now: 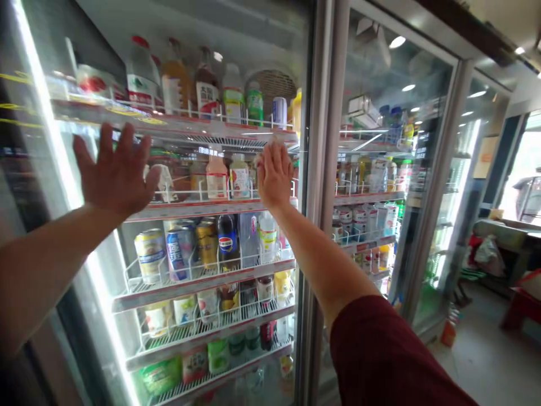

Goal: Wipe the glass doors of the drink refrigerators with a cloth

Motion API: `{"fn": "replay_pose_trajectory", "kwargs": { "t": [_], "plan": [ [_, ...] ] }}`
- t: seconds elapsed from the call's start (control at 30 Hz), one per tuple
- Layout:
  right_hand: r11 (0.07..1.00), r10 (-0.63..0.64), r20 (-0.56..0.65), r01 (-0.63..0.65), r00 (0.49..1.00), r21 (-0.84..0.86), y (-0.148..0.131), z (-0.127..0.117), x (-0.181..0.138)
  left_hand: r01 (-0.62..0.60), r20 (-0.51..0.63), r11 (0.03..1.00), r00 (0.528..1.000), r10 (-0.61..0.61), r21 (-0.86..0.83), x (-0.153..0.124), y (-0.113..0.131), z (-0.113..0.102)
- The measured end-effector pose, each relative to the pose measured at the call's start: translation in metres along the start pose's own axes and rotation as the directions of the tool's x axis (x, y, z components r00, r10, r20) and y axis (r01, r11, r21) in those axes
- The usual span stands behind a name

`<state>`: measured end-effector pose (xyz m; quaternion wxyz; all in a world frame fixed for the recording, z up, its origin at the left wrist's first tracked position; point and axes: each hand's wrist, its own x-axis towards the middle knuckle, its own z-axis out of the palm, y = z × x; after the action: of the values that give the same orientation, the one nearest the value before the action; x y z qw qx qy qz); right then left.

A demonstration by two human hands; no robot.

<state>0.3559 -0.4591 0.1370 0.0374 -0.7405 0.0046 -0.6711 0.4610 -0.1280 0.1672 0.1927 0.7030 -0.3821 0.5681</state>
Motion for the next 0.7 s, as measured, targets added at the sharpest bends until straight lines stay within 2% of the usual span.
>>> {"fn": "replay_pose_trajectory", "kwargs": {
  "t": [0.1,0.17,0.23,0.3,0.37,0.43,0.5,0.57,0.63,0.7],
  "plan": [
    [0.994,-0.111,0.084,0.112,0.99,-0.012,-0.006,0.001,-0.018,-0.01,-0.008,1.0,1.0,0.01,0.0,0.0,-0.002,-0.001],
    [0.988,-0.149,0.11,0.151,0.983,-0.007,-0.003,-0.004,-0.008,-0.016,-0.009,1.0,1.0,0.016,0.013,0.0,-0.003,-0.001],
    [0.992,-0.119,0.102,0.122,0.988,-0.024,0.004,-0.008,0.019,-0.019,0.005,1.0,1.0,0.019,0.023,0.0,-0.004,-0.001],
    [0.997,-0.021,0.073,0.026,0.997,-0.073,0.009,-0.01,0.048,-0.008,0.024,1.0,1.0,0.007,0.03,0.001,-0.005,0.0],
    [0.992,0.043,0.057,-0.035,0.997,-0.125,0.01,-0.01,0.059,-0.005,0.033,0.999,0.999,0.004,0.039,0.002,-0.007,0.002],
    [0.988,-0.002,0.085,0.015,0.996,-0.155,0.007,-0.009,0.05,-0.007,0.016,1.0,1.0,0.006,0.03,0.003,-0.009,0.004],
    [0.981,-0.105,0.127,0.124,0.986,-0.151,0.006,-0.009,0.037,-0.011,-0.006,1.0,1.0,0.011,0.007,0.003,-0.01,0.005],
    [0.973,-0.178,0.137,0.195,0.975,-0.125,0.009,-0.009,0.039,-0.012,-0.02,1.0,1.0,0.012,-0.004,0.003,-0.009,0.004],
    [0.975,-0.189,0.114,0.2,0.975,-0.094,0.016,-0.008,0.065,-0.014,-0.032,1.0,0.999,0.015,0.019,0.001,-0.009,0.003],
    [0.987,-0.14,0.078,0.145,0.987,-0.064,0.019,-0.005,0.102,-0.023,-0.031,0.999,0.999,0.025,0.045,0.0,-0.009,0.003]
  ]
}}
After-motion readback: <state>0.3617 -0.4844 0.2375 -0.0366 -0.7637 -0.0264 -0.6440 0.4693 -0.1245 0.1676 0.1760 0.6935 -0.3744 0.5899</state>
